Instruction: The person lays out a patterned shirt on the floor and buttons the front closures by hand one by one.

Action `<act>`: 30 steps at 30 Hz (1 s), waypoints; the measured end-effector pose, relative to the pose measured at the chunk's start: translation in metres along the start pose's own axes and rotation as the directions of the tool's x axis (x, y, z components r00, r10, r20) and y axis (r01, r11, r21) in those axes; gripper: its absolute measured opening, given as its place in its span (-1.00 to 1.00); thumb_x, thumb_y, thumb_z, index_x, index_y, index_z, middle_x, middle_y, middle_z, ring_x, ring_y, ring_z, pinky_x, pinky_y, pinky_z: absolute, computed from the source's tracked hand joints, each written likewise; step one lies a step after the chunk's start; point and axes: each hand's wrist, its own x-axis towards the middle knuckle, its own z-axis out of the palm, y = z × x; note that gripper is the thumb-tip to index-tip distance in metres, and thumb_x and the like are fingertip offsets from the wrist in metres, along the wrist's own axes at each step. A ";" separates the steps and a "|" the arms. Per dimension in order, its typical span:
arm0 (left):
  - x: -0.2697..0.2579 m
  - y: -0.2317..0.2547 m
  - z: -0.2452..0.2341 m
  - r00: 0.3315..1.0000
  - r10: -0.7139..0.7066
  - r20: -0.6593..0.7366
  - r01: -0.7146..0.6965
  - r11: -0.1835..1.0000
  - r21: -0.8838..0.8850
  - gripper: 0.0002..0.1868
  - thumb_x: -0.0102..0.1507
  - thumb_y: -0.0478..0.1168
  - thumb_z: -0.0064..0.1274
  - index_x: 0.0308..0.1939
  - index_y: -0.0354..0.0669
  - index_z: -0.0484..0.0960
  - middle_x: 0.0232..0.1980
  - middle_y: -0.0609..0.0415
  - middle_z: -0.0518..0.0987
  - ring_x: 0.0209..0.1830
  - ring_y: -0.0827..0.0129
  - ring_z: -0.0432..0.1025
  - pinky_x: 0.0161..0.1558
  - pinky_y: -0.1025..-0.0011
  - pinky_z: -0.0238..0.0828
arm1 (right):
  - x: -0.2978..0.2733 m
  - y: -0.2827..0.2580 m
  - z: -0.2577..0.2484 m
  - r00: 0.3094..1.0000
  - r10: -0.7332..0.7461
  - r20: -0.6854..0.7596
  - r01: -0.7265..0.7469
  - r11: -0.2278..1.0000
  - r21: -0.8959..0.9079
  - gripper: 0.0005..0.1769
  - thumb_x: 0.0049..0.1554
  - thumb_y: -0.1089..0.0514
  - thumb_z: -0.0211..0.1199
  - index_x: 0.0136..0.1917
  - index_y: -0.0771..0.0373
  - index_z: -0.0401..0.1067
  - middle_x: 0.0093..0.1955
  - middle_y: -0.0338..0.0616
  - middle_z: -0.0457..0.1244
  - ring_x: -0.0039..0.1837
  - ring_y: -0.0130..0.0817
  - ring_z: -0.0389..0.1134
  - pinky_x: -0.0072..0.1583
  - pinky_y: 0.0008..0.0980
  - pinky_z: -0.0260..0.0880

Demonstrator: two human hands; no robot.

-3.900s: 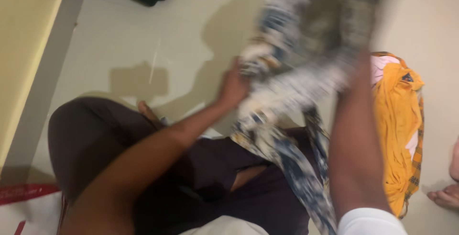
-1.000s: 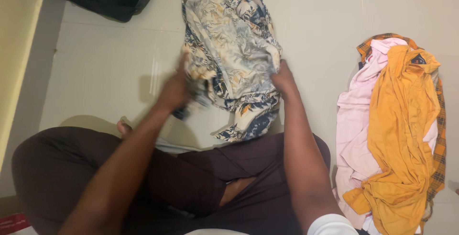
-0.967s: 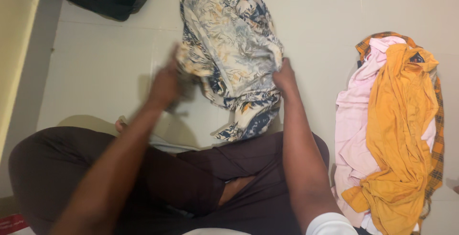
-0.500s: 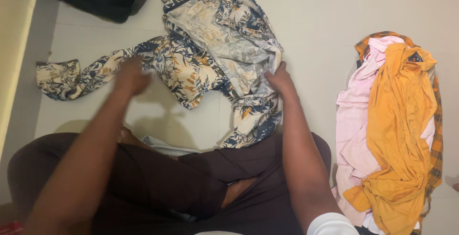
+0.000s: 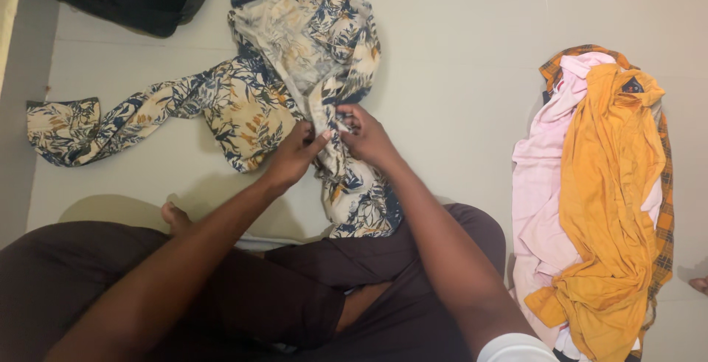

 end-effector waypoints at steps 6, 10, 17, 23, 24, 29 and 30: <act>0.018 -0.039 -0.022 0.994 -0.100 -0.051 0.083 0.959 -0.270 -0.57 0.34 -0.21 -0.11 0.29 -0.18 0.38 0.02 0.01 0.58 -0.07 0.30 0.44 -0.04 0.31 0.46 | -0.008 -0.018 0.009 0.963 0.214 -0.165 -0.197 0.974 0.112 -0.59 0.12 0.29 0.13 0.25 0.14 0.43 0.26 -0.19 0.34 -0.09 -0.13 0.32 -0.12 -0.21 0.33; 0.036 -0.064 -0.050 0.954 -0.078 -0.290 -0.031 0.935 -0.354 -0.63 0.32 -0.34 -0.19 0.22 -0.30 0.39 0.02 -0.02 0.56 -0.03 0.33 0.49 0.02 0.35 0.45 | 0.002 -0.017 -0.026 0.841 -0.140 -0.522 0.132 0.990 -0.053 -0.69 0.24 0.19 0.16 0.26 0.19 0.36 0.23 -0.04 0.34 0.24 -0.26 0.37 0.28 -0.34 0.34; 0.044 -0.068 -0.069 0.949 -0.113 -0.296 0.044 0.972 -0.231 -0.71 0.33 -0.32 -0.14 0.12 -0.31 0.46 -0.03 -0.08 0.55 -0.09 0.32 0.44 -0.05 0.35 0.39 | -0.016 -0.005 -0.085 0.947 0.201 0.249 -0.077 0.897 -0.435 -0.28 0.06 0.08 0.41 0.43 0.13 0.22 0.30 -0.08 0.31 0.32 -0.28 0.28 0.33 -0.31 0.21; 0.036 -0.053 -0.064 0.964 -0.136 -0.228 0.087 0.973 -0.213 -0.75 0.32 -0.24 -0.06 0.02 -0.33 0.55 -0.12 -0.02 0.60 -0.19 0.37 0.46 -0.13 0.37 0.39 | 0.023 0.048 -0.179 0.758 0.171 -0.629 -0.057 0.979 0.198 -0.62 0.37 0.03 0.01 0.34 0.25 0.37 0.19 -0.05 0.26 0.23 -0.19 0.25 0.27 -0.13 0.32; 0.036 -0.051 -0.063 0.965 -0.160 -0.207 0.121 0.975 -0.187 -0.74 0.34 -0.21 -0.05 -0.01 -0.34 0.57 -0.15 -0.03 0.61 -0.21 0.37 0.46 -0.15 0.37 0.38 | 0.018 0.047 -0.193 0.514 -0.158 -0.843 -0.131 0.957 -0.259 -0.43 0.09 0.06 0.31 0.31 0.35 0.33 0.22 0.14 0.23 0.27 0.12 0.21 0.17 0.04 0.17; 0.035 -0.041 -0.060 0.984 -0.118 -0.130 0.112 0.992 -0.056 -0.64 0.38 -0.09 -0.05 -0.04 -0.38 0.61 -0.16 -0.03 0.63 -0.21 0.35 0.46 -0.12 0.37 0.38 | 0.004 0.037 -0.180 0.535 -0.647 -0.544 0.052 0.667 -0.743 -0.40 0.11 0.12 0.52 0.30 0.34 0.32 0.26 0.12 0.25 0.34 -0.01 0.21 0.34 0.03 0.20; 0.038 -0.040 -0.060 0.988 -0.129 -0.083 0.122 0.989 -0.086 -0.62 0.37 -0.06 -0.06 -0.02 -0.37 0.61 -0.12 -0.06 0.63 -0.19 0.34 0.47 -0.10 0.37 0.40 | 0.005 0.039 -0.160 0.657 -0.606 -0.449 0.154 0.691 -0.707 -0.56 0.19 0.18 0.44 0.28 0.28 0.38 0.25 0.04 0.29 0.34 -0.06 0.28 0.37 -0.02 0.27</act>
